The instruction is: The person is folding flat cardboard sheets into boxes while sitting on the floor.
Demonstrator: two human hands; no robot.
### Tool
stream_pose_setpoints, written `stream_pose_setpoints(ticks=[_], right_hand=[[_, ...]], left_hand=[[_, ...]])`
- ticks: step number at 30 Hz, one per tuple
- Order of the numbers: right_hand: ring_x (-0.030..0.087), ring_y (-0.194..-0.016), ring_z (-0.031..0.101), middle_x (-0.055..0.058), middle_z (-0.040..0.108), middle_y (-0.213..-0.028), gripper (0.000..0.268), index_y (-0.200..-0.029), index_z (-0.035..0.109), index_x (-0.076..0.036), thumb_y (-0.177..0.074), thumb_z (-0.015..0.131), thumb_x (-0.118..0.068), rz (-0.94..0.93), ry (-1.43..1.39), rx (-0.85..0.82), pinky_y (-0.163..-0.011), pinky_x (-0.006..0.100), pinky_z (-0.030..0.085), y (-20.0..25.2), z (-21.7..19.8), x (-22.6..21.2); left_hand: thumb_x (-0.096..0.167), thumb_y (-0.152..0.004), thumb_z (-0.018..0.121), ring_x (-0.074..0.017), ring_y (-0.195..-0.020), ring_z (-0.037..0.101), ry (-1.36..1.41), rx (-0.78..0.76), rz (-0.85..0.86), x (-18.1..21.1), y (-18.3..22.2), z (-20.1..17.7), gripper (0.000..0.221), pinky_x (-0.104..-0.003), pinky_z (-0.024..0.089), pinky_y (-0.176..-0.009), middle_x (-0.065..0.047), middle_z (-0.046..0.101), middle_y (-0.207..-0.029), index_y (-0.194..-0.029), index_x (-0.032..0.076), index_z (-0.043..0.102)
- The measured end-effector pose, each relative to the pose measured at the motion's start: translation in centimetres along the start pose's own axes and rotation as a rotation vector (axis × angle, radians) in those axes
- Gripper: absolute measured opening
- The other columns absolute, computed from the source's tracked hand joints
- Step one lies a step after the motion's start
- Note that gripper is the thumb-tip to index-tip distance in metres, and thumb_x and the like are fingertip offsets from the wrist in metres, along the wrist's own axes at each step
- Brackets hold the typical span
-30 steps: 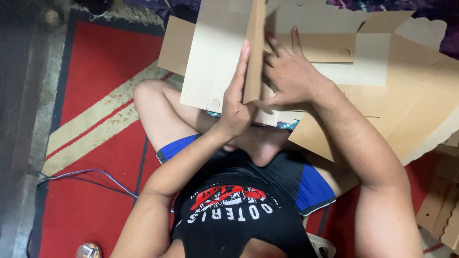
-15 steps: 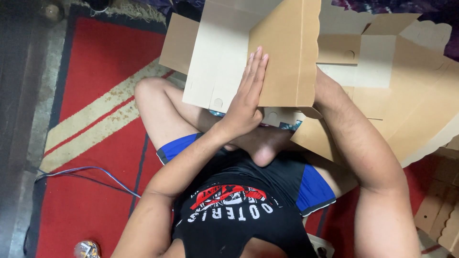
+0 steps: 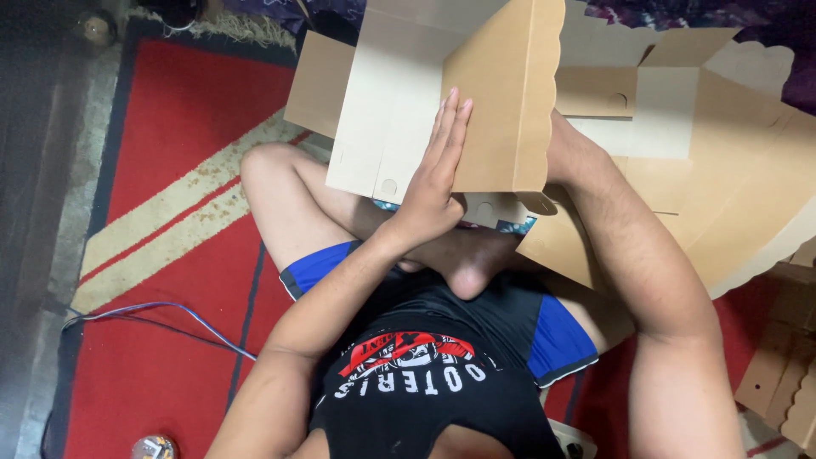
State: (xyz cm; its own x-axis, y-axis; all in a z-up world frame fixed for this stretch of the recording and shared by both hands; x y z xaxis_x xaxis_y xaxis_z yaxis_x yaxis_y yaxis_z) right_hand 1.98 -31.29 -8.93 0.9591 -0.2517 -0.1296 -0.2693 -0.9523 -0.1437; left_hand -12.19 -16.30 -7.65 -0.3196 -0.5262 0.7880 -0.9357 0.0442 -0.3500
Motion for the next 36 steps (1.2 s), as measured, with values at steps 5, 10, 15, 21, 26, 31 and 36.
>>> stream_pose_setpoints(ticks=[5,10,15,21,26,31,36], right_hand=[[0.051,-0.144,0.044,0.022,0.065,-0.113,0.092,-0.121,0.069,0.001,-0.086,0.056,-0.083,-0.005,0.02,-0.011,-0.113,0.088,0.009,-0.2,-0.5,-0.2],[0.048,-0.15,0.033,0.014,0.048,-0.141,0.097,-0.139,0.057,-0.007,-0.084,0.052,-0.087,-0.012,0.013,-0.002,-0.112,0.088,0.009,-1.1,-1.7,-0.9],[0.045,-0.157,0.02,0.007,0.031,-0.172,0.108,-0.16,0.046,-0.014,-0.083,0.047,-0.089,-0.007,-0.024,0.013,-0.113,0.085,0.005,-0.9,-1.4,-0.6],[0.043,-0.151,0.037,0.022,0.061,-0.137,0.092,-0.139,0.062,0.001,-0.072,0.067,-0.061,0.011,0.078,-0.009,-0.115,0.086,0.012,-0.7,-1.0,0.0],[0.041,-0.157,0.02,0.02,0.027,-0.17,0.123,-0.161,0.035,-0.002,-0.077,0.049,-0.091,0.052,-0.004,-0.014,-0.115,0.081,0.009,-1.3,-3.1,-1.5],[0.046,-0.143,0.048,0.023,0.066,-0.14,0.079,-0.15,0.059,-0.007,-0.08,0.062,-0.046,0.05,-0.065,0.063,-0.12,0.074,0.004,-0.2,-0.7,0.4],[0.038,-0.159,0.018,0.021,0.034,-0.167,0.103,-0.151,0.049,0.001,-0.079,0.06,-0.071,0.03,-0.013,-0.022,-0.115,0.083,0.006,-1.0,-2.1,-0.7]], left_hand=[[-0.034,-0.067,0.039,-0.042,-0.166,-0.005,0.176,-0.01,-0.01,0.5,-0.1,-0.4,0.12,-0.055,0.006,-0.136,-0.019,-0.008,-0.179,-0.172,0.013,0.003],[0.016,-0.107,0.051,-0.0399,-0.153,0.033,0.075,0.234,-0.12,-3.3,2.1,1.1,0.062,-0.047,0.028,-0.132,-0.027,0.029,-0.162,-0.157,-0.004,0.02],[0.006,-0.103,0.049,-0.042,-0.154,0.029,-0.029,0.284,-0.272,-4.9,2.3,1.4,0.064,-0.049,0.021,-0.13,-0.03,0.029,-0.162,-0.157,-0.007,0.017],[0.023,-0.114,0.044,-0.0357,-0.168,0.022,0.22,0.15,0.015,-0.2,0.6,-0.4,0.064,-0.045,0.027,-0.141,-0.019,0.015,-0.177,-0.167,0.007,0.011],[-0.003,-0.095,0.053,-0.0191,-0.048,0.048,0.077,0.368,-0.112,-3.1,2.1,0.5,0.017,-0.032,0.039,-0.042,-0.012,0.05,-0.061,-0.079,-0.009,0.054],[-0.007,-0.093,0.056,-0.0347,-0.166,0.02,0.125,0.08,-0.015,0.7,-0.3,-1.0,0.085,-0.046,0.025,-0.139,-0.019,0.016,-0.176,-0.166,0.006,0.015],[-0.001,-0.097,0.057,-0.0374,-0.165,0.026,0.241,0.134,0.0,0.3,0.2,-1.2,0.084,-0.049,0.028,-0.138,-0.02,0.018,-0.176,-0.167,0.007,0.01]])
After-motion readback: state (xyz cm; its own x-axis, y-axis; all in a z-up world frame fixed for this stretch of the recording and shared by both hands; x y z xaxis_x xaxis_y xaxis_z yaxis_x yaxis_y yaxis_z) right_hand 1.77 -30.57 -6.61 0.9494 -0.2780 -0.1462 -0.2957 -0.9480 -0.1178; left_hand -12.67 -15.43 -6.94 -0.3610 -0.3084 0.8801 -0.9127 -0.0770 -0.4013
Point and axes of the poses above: each hand's wrist, its own y-axis away from the middle knuckle, its own z-axis out of the palm, x = y × z, the point moved 2 cm from there along -y, towards the middle knuckle
